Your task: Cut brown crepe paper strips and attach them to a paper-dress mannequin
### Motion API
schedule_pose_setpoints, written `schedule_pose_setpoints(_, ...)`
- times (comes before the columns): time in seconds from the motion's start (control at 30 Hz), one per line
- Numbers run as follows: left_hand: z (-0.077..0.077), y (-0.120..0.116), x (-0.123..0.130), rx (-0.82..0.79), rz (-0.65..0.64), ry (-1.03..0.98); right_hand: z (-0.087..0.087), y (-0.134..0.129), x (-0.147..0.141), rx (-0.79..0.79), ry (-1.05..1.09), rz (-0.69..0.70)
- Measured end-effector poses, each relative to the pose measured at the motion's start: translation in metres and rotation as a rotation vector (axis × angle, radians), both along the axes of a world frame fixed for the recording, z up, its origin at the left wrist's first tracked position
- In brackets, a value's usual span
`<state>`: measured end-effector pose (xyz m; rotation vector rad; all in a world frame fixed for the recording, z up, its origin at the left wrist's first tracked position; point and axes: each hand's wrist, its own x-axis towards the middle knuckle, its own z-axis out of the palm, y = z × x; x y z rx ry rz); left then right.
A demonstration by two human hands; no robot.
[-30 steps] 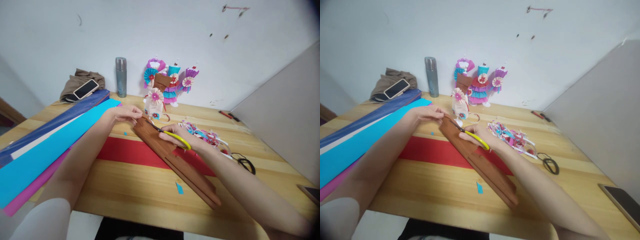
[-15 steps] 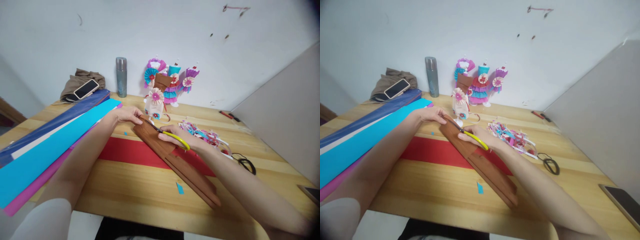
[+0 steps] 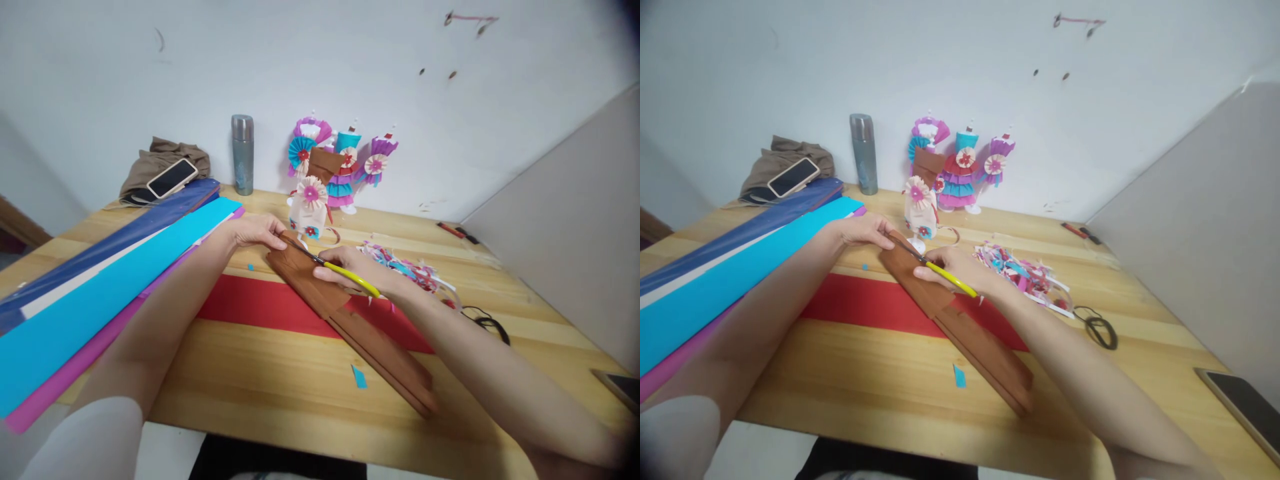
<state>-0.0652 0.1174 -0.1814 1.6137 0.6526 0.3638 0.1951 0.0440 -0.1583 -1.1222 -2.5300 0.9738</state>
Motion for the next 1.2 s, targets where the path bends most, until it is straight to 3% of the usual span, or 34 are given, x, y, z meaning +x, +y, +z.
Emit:
schedule_pose_setpoints(0.4, 0.003, -0.005, 0.003, -0.049, -0.009, -0.006, 0.000, 0.001, -0.001, 0.009, -0.032, -0.022)
schedule_pose_setpoints(0.7, 0.007, -0.007, 0.003, -0.032, 0.005, 0.002, 0.009, -0.001, -0.013, 0.150, -0.148, -0.052)
schedule_pose_setpoints(1.03, 0.002, -0.003, 0.001, -0.007, 0.022, 0.020, 0.012, -0.004, -0.016, 0.143, -0.144, -0.059)
schedule_pose_setpoints(1.2, 0.003, -0.002, 0.002, 0.045, 0.041, 0.046, 0.010, -0.004, -0.014, 0.012, -0.121, -0.076)
